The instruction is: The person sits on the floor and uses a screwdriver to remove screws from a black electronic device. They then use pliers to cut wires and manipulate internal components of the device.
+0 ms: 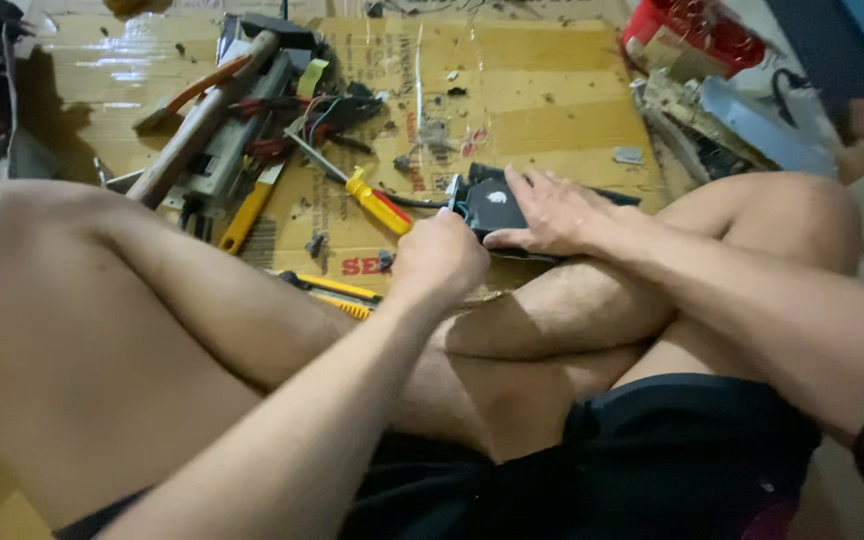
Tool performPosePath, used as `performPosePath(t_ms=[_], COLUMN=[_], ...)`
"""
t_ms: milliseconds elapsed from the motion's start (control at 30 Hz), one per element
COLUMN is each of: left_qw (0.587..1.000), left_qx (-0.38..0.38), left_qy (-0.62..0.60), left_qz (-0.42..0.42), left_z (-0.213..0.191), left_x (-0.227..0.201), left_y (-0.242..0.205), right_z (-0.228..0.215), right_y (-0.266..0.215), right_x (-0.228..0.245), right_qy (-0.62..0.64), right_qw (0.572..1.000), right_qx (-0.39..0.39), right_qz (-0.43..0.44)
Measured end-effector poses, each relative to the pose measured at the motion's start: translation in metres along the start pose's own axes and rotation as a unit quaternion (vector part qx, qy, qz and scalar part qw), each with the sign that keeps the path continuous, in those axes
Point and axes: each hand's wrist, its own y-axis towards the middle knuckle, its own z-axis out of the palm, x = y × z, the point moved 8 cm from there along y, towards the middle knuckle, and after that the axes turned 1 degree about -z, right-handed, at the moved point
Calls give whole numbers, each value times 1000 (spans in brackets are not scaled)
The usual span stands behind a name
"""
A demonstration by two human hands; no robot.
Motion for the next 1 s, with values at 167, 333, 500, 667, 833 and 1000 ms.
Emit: performPosePath(t_ms=[167,333,500,667,833,1000], left_qw=[994,991,986,961,954,954], left_qx=[93,63,5,-153,-54,-13], left_qy=[-56,107,153,226,261,264], left_qz=[-19,-48,-71,50,140,140], left_z=[10,-64,-70,-75,-43,-46], left_x=[28,69,132,100,72,116], left_y=[30,-7,35,56,71,95], right_z=[-20,-7,-20,-6,6,7], right_y=[-19,-17,-25,-14,-8,-5], right_x=[3,-5,21,21,10,10], right_qy=[119,125,114,89,68,37], right_qw=[990,990,992,995,996,995], right_qx=[18,18,-4,-32,-38,-81], right_qz=[66,68,52,27,40,35])
